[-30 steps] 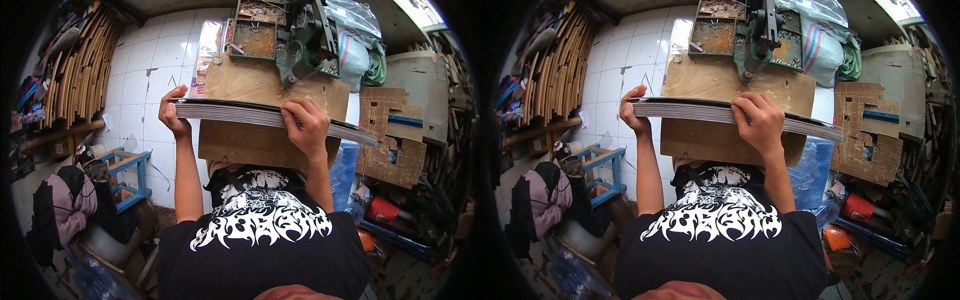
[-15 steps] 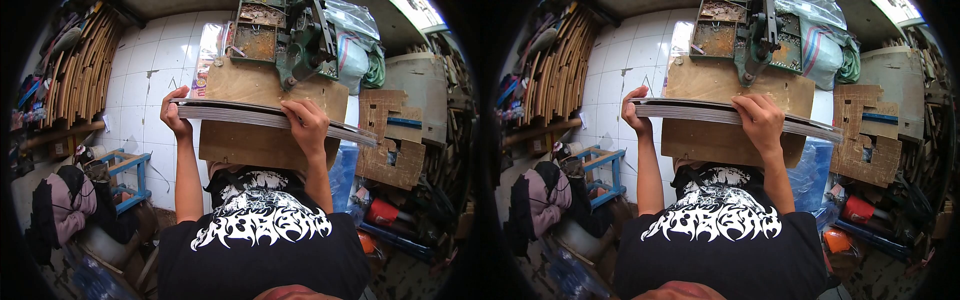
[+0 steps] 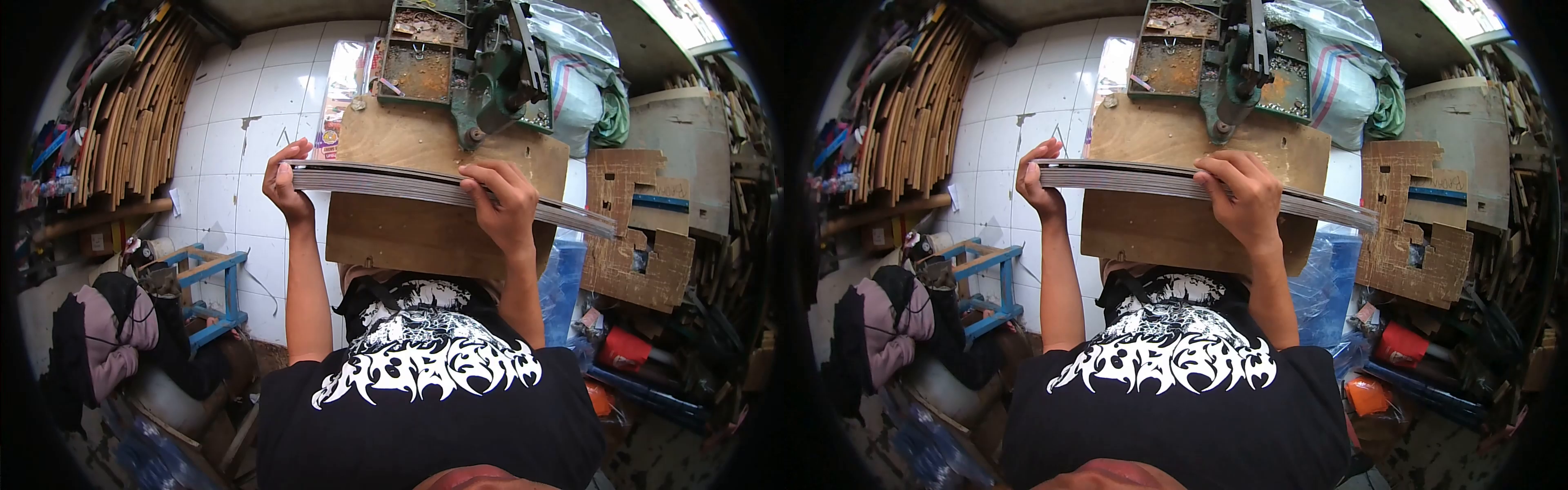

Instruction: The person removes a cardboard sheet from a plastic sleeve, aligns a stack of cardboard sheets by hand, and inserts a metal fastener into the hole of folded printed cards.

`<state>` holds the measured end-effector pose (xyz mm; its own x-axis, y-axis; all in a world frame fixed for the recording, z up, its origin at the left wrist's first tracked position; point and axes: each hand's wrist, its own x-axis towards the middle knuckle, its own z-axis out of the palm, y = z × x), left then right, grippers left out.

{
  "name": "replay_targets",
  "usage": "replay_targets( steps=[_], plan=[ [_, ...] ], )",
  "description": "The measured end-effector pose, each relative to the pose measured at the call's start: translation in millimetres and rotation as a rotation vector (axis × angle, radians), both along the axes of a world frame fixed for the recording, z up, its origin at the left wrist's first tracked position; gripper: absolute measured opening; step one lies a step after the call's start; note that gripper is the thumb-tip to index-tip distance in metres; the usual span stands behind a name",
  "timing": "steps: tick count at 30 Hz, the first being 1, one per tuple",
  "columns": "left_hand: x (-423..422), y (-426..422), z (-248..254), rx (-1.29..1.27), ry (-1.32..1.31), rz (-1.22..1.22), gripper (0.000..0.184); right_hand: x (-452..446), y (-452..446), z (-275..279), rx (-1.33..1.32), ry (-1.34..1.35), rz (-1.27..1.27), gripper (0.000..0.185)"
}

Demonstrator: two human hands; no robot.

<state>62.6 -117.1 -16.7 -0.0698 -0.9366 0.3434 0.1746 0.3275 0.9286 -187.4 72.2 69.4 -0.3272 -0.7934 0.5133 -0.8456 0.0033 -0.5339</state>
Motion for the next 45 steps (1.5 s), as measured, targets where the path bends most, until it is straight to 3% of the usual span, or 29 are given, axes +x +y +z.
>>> replay_targets(
  steps=[5, 24, 45],
  plan=[
    [0.5, -0.2, -0.7, -0.001, 0.006, -0.004, 0.037, -5.1, 4.9, 4.3, -0.007, -0.087, 0.142, 0.008],
    [3.0, 4.7, -1.2, -0.019, -0.025, 0.006, 0.047, 5.7, 6.7, 4.0, 0.035, 0.003, 0.046, 0.009],
    [3.6, 3.9, -4.6, -0.032, -0.043, -0.017, 0.049, 2.3, 1.7, 6.0, 0.068, -0.112, 0.024, 0.010]
  ],
)
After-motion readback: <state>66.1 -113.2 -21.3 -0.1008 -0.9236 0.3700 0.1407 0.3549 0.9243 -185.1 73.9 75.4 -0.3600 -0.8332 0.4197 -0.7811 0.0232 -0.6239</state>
